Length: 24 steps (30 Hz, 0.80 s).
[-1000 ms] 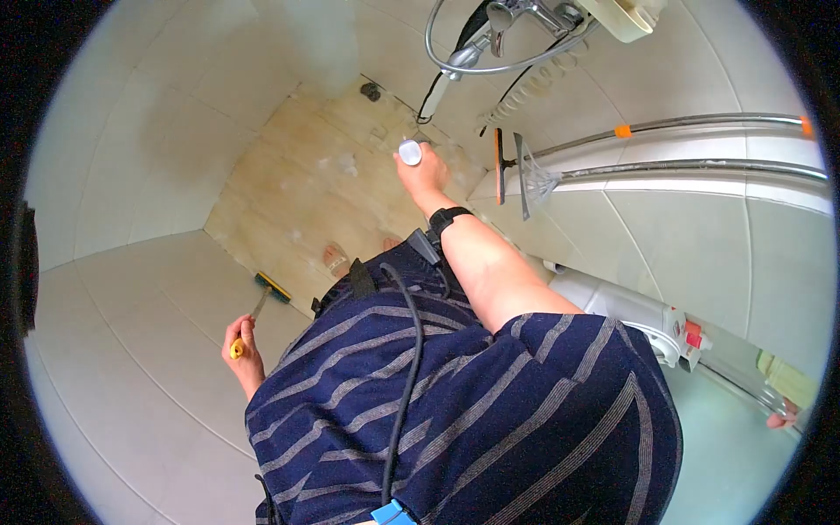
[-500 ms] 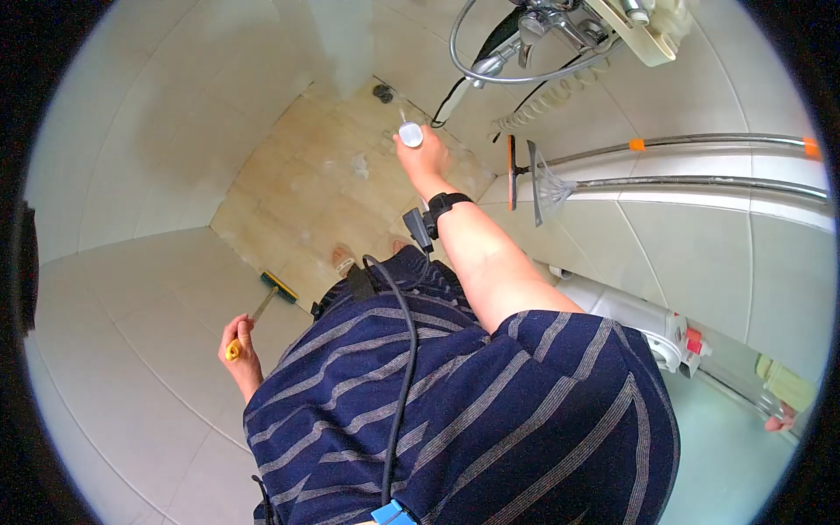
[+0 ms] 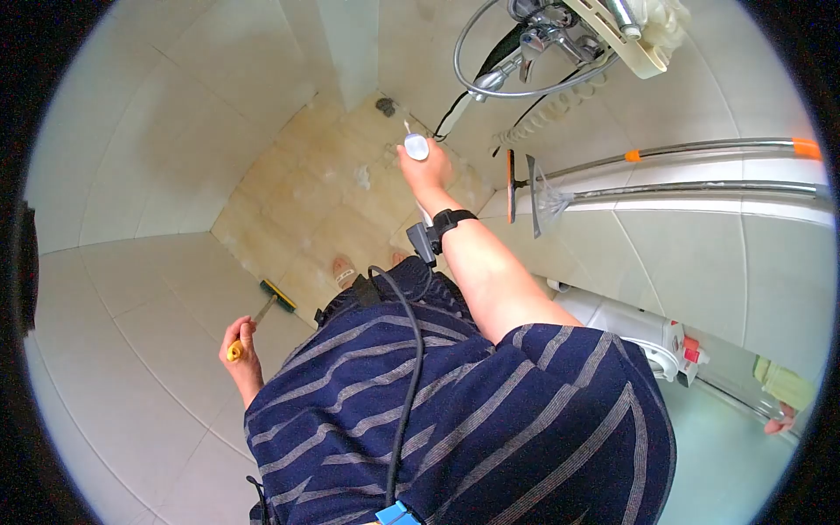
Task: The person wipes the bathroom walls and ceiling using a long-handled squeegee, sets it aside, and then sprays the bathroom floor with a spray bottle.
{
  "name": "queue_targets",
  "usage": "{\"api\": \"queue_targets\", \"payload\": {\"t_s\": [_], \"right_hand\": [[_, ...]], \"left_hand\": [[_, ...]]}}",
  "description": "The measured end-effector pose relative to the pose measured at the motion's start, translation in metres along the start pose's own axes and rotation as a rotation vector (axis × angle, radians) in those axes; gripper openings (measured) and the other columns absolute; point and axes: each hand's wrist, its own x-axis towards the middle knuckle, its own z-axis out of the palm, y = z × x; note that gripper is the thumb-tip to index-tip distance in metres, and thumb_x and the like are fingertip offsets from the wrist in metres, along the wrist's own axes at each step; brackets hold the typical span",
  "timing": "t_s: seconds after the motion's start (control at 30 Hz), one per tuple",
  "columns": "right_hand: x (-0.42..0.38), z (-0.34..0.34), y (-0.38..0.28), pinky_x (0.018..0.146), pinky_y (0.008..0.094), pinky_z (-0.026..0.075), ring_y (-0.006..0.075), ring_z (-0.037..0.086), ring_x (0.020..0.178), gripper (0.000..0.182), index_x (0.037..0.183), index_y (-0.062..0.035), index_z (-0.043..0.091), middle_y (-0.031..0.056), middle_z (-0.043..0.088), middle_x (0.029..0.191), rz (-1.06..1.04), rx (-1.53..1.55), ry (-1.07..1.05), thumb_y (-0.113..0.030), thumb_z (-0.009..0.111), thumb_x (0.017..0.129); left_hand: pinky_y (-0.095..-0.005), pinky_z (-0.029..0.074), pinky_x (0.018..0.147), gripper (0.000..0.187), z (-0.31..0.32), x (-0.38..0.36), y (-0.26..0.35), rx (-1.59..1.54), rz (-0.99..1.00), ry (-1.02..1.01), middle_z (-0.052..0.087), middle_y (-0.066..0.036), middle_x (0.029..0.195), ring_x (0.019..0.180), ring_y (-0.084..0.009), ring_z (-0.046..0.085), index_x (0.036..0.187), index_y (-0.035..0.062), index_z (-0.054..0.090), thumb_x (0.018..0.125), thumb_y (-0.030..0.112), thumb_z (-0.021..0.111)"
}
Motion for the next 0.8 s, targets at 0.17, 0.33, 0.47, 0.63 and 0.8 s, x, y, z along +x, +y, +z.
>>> {"api": "queue_targets", "payload": {"t_s": [0.17,0.33,0.47,0.63,0.8], "right_hand": [[-0.001,-0.022,0.001,0.063,0.0384,0.048,0.0285,0.064,0.071,0.033,0.081,-0.0096,0.064,0.0100,0.066,0.076,0.056,-0.006,0.001,-0.036,0.074,0.064],[0.002,-0.031,0.005,0.061,0.0400,0.048,0.0309,0.063,0.069,0.032,0.077,-0.0087,0.060,0.0115,0.064,0.073,0.040,0.102,0.107,-0.033,0.075,0.063],[0.004,-0.039,0.010,0.061,0.0413,0.048,0.0319,0.063,0.070,0.032,0.076,-0.0095,0.060,0.0117,0.064,0.073,0.039,0.024,0.129,-0.035,0.075,0.063],[0.002,-0.043,0.021,0.062,0.0429,0.048,0.0332,0.062,0.073,0.034,0.075,-0.0105,0.060,0.0122,0.065,0.075,0.058,-0.058,0.098,-0.038,0.075,0.062],[-0.006,-0.051,0.039,0.064,0.0430,0.048,0.0333,0.062,0.074,0.034,0.078,-0.0108,0.062,0.0123,0.065,0.077,0.120,-0.162,0.065,-0.038,0.074,0.062]], "left_hand": [[-0.0237,0.046,0.069,0.010,0.007,-0.005,0.000,0.006,0.026,-0.005,0.061,-0.007,0.081,0.075,-0.0133,0.058,0.089,-0.0010,0.063,0.084,0.008,0.060],[-0.0243,0.045,0.070,0.016,0.010,-0.007,-0.004,0.013,0.061,-0.037,0.063,-0.005,0.079,0.076,-0.0121,0.057,0.092,0.0002,0.064,0.086,0.015,0.060],[-0.0246,0.046,0.070,0.017,0.015,-0.010,-0.003,0.022,0.089,-0.058,0.063,-0.005,0.079,0.075,-0.0122,0.057,0.091,0.0000,0.063,0.086,0.016,0.061],[-0.0246,0.046,0.070,0.017,0.019,-0.014,-0.001,0.046,0.093,-0.074,0.062,-0.005,0.078,0.075,-0.0124,0.057,0.092,0.0000,0.063,0.086,0.016,0.061],[-0.0248,0.045,0.068,0.012,0.026,-0.020,-0.007,0.014,0.085,-0.052,0.062,-0.006,0.079,0.074,-0.0133,0.057,0.089,0.0006,0.063,0.085,0.011,0.061]]}}
